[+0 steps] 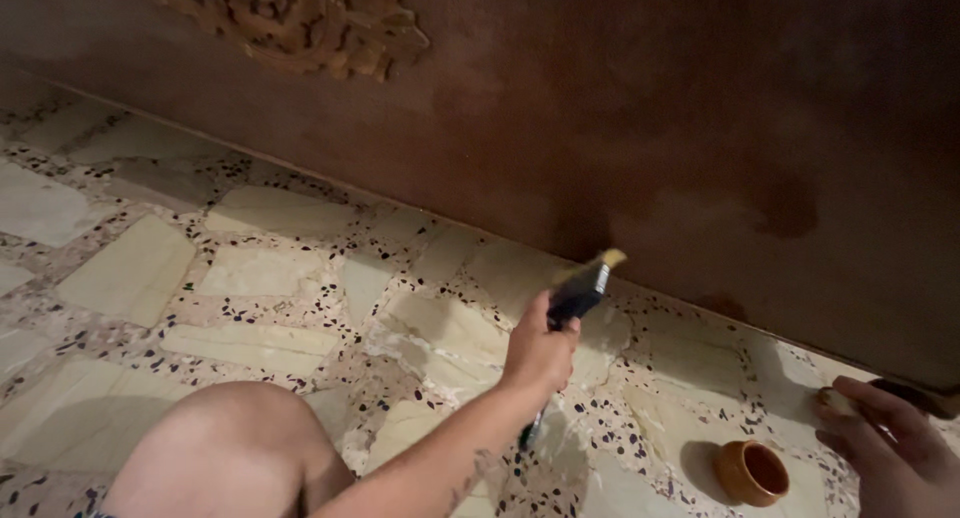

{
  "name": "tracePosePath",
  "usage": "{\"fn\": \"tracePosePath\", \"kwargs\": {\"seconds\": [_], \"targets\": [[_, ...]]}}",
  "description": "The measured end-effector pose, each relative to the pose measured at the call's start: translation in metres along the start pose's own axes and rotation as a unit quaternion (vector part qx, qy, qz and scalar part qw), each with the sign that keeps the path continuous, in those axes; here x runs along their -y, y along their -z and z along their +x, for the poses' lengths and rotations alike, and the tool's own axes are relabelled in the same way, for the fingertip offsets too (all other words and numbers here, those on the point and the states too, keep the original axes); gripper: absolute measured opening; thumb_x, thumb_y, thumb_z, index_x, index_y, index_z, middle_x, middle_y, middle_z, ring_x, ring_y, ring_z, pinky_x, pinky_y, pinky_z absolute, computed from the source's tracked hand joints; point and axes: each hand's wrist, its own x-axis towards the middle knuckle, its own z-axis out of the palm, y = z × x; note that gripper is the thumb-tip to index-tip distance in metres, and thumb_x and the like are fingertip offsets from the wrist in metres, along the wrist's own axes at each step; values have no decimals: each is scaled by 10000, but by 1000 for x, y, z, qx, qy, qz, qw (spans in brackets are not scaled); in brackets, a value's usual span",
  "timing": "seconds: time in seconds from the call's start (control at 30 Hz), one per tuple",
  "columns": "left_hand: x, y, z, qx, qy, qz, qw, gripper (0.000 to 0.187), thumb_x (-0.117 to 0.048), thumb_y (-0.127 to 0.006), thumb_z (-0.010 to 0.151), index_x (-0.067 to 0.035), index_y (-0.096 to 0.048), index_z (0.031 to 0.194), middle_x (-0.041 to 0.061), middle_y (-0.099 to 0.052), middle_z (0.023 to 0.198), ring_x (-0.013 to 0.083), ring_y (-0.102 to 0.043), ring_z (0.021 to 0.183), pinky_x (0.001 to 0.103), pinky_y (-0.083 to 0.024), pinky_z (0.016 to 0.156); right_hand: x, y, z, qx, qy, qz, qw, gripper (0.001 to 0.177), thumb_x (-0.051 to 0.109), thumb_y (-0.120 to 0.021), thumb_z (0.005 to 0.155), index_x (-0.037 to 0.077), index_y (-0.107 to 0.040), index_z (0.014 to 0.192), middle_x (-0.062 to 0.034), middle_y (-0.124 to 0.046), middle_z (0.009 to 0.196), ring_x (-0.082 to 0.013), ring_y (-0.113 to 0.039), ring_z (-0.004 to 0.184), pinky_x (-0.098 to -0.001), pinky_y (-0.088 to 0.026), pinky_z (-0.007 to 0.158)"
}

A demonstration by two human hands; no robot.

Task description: The person applies a dark liquid finish to the side of a wooden bed frame using a wide brush. They repeatedly dip the brush into a small container and spread the finish across the flat surface and carved details.

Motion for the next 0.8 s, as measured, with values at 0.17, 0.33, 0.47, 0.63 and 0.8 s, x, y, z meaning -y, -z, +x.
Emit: {"fn": "tracePosePath", "kwargs": {"seconds": [0.17,0.33,0.47,0.63,0.8], "targets": [[-3,-10,-13,-86,12,-84,993,392,-213,-543,1020,-147,-436,1391,81,-622,849,147,-559,548,311,-424,449,8,2,-10,-1,28,58,998,300,-5,-649,991,-105,-638,1274,-196,-698,1144,-252,-702,1094,-355,-581,899],[-2,12,9,-238,3,-216,947,455,-153,-408,1035,-261,-351,1474,101,-632,1031,137,-595,676,295,-459,538,10,10,-13,-18,41,48,998,295,-12,-666,985,-80,-655,1271,-191,-688,1163,-261,-692,1063,-348,-580,892],[-10,81,53,-358,-12,-301,884,369,-133,-411,1055,-143,-386,1423,65,-606,984,136,-593,683,293,-504,581,-1,7,-3,-11,63,54,996,295,-29,-609,985,-65,-671,1272,-176,-695,1195,-239,-706,1092,-359,-604,916],[-9,84,73,-189,-64,-349,916,289,-27,-462,1001,-144,-444,1265,78,-563,879,153,-521,599,308,-480,531,-26,0,18,-5,-16,-31,999,275,22,-649,1009,-47,-651,1275,-206,-705,1171,-271,-696,1101,-425,-587,928],[9,18,39,-21,-8,-169,985,279,-57,-521,998,-136,-407,1240,23,-576,805,136,-575,591,306,-504,520,-55,-1,38,12,-4,-90,996,308,-14,-630,1000,-63,-618,1304,-224,-674,1234,-323,-663,1169,-473,-578,945]]}}
